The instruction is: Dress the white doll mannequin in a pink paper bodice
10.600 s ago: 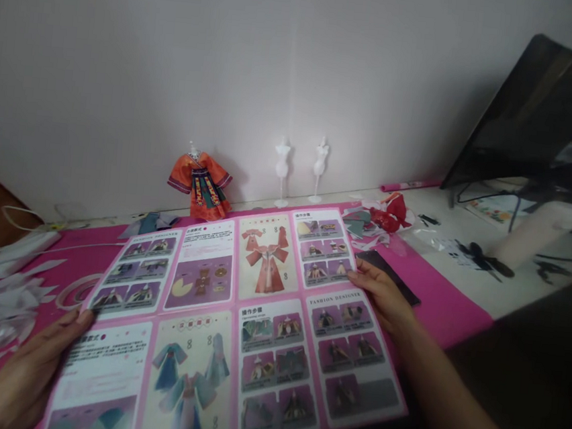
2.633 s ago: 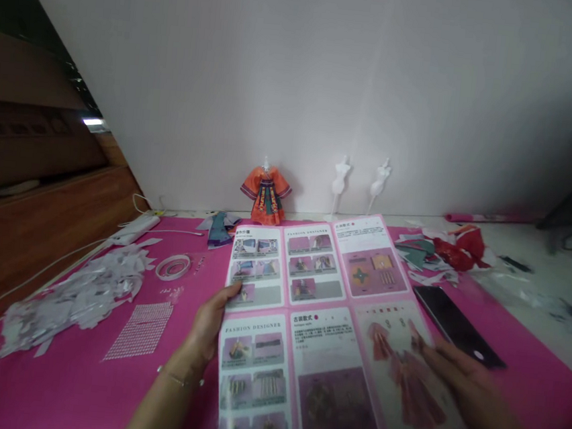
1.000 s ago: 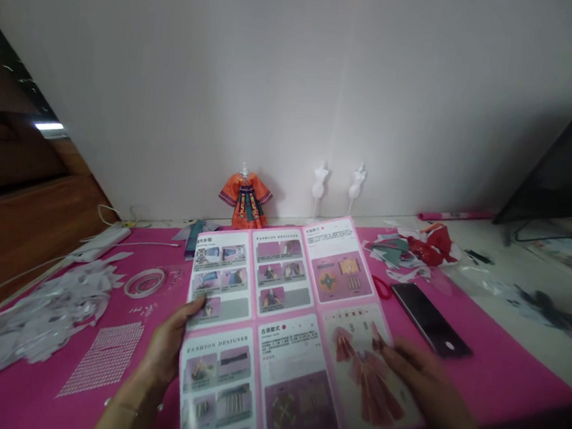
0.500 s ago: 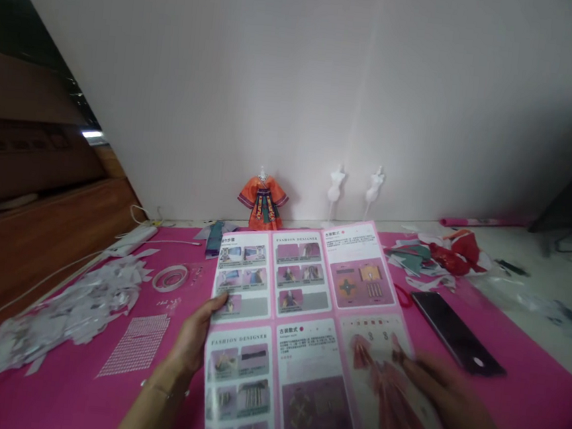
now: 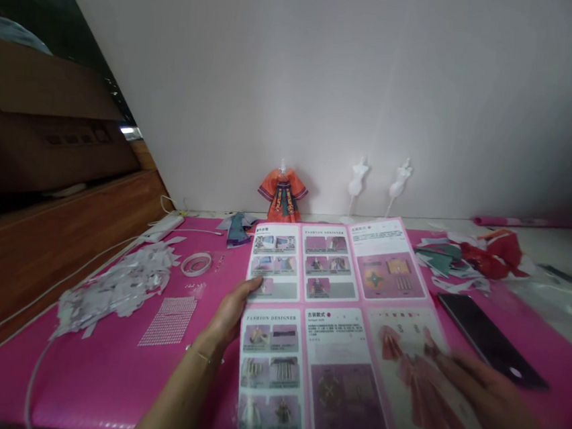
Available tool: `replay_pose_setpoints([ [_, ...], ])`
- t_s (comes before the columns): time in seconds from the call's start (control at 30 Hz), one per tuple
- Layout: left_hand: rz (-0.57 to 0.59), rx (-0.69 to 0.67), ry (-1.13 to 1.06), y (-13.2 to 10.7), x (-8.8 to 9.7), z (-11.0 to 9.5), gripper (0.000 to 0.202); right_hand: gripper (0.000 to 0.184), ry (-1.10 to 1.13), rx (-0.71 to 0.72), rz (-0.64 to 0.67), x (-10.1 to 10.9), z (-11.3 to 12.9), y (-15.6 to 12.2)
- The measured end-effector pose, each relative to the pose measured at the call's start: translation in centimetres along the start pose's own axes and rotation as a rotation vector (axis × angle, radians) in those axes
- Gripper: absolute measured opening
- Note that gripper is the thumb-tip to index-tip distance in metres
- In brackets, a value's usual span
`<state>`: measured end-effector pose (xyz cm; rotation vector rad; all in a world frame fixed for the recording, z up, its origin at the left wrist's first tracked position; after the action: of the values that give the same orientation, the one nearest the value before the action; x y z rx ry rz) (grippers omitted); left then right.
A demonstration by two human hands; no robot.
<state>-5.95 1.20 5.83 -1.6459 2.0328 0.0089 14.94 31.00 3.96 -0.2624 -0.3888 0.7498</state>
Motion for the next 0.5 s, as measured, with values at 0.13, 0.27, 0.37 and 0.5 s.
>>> replay_pose_setpoints([
  [0.13,0.025,-0.008,0.050,0.1,0.1,0.3,0.025,0.022,0.039,0.013,0.010,-0.2,0.6,-0.3],
  [0.27,0.036,-0.042,0.134,1.3,0.4,1.2,0.026,0.020,0.055,0.006,0.013,-0.2,1.5,-0.9],
  [0.37,0.049,-0.113,0.253,2.7,0.5,1.4,0.024,0.023,0.031,0.016,-0.016,-0.1,1.7,-1.0],
  [0.5,-0.052,-0.345,0.453,2.5,0.3,0.0,0.043,0.028,0.031,0.072,-0.030,-0.3,1.5,-0.4],
])
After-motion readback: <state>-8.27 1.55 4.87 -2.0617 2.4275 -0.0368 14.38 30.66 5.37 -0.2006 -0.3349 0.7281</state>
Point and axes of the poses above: each hand's wrist, its own y-axis towards the middle knuckle, its own x-axis out of the back of the hand, z = x × y, the point moved 2 cm from there along y, towards the middle knuckle, and after that the axes turned 9 degrees about -x, right-handed, at the moved point
